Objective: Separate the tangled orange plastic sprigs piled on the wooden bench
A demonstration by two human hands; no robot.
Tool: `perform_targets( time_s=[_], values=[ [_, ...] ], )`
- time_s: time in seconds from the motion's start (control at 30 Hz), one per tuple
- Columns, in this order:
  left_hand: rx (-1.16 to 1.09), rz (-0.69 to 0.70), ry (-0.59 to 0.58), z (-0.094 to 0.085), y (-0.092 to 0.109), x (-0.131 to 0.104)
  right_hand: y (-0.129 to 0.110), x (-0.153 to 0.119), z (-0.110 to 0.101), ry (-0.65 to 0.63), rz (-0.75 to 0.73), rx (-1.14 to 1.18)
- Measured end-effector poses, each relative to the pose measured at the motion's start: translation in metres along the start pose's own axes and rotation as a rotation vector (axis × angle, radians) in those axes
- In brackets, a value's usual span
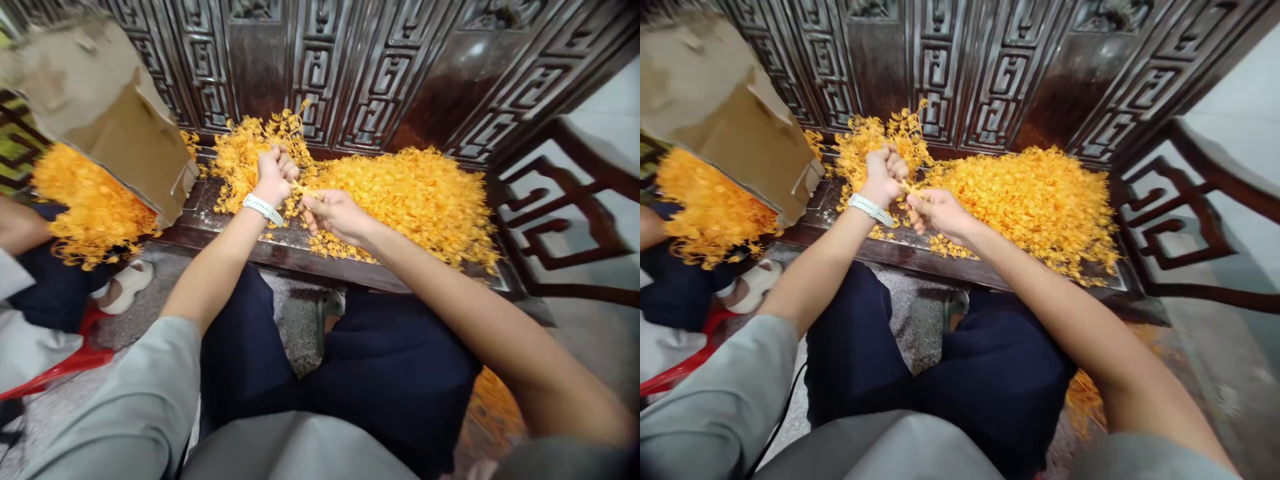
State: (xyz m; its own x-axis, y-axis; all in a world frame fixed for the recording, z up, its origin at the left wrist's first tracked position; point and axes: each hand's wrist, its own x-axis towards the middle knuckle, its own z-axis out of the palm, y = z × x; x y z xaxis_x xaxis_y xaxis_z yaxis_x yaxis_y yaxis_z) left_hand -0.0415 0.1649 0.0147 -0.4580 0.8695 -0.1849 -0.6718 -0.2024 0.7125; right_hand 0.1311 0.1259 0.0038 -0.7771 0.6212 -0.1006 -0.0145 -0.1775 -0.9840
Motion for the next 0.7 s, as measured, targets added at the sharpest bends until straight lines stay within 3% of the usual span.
perform_targets(
  time_s=[0.07, 0.23, 0.3, 0.37, 0.43, 0.47, 0.5, 0.57, 0.63, 0.67, 0.7],
  values=[
    [-0.010, -0.048, 0.020, 0.003, 0.001, -0.007, -0.004, -0.001, 0.005, -0.044, 0.036, -0.004],
    [-0.029, -0.053, -0.080, 0.010, 0.001, -0.012, -0.019, -0.026, 0.007, -0.076, -0.030, -0.088],
    [-0.030, 0.010, -0.024, 0.002, 0.008, -0.006, -0.029, -0.053, 0.022, -0.274, -0.013, -0.121],
    [-0.033, 0.085, 0.087, -0.012, 0.022, 0.001, -0.039, -0.082, 0.043, -0.615, -0.034, -0.178],
    [-0.015, 0.115, 0.104, -0.029, 0.039, 0.007, -0.049, -0.100, 0.055, -0.760, -0.230, -0.292],
    [0.003, 0.114, 0.068, -0.036, 0.046, 0.008, -0.053, -0.100, 0.054, -0.715, -0.339, -0.348],
    [0.024, 0.114, 0.022, -0.040, 0.052, 0.008, -0.055, -0.095, 0.046, -0.586, -0.419, -0.394],
    [0.069, 0.118, -0.064, -0.044, 0.059, 0.006, -0.051, -0.071, 0.014, -0.170, -0.444, -0.425],
    [0.144, 0.122, -0.140, -0.041, 0.058, 0.003, -0.038, -0.040, -0.028, 0.345, -0.331, -0.388],
    [0.202, 0.119, -0.182, -0.038, 0.056, 0.002, -0.031, -0.027, -0.047, 0.550, -0.225, -0.367],
    [0.272, 0.117, -0.220, -0.036, 0.054, 0.000, -0.025, -0.018, -0.062, 0.673, -0.107, -0.325]
  ],
)
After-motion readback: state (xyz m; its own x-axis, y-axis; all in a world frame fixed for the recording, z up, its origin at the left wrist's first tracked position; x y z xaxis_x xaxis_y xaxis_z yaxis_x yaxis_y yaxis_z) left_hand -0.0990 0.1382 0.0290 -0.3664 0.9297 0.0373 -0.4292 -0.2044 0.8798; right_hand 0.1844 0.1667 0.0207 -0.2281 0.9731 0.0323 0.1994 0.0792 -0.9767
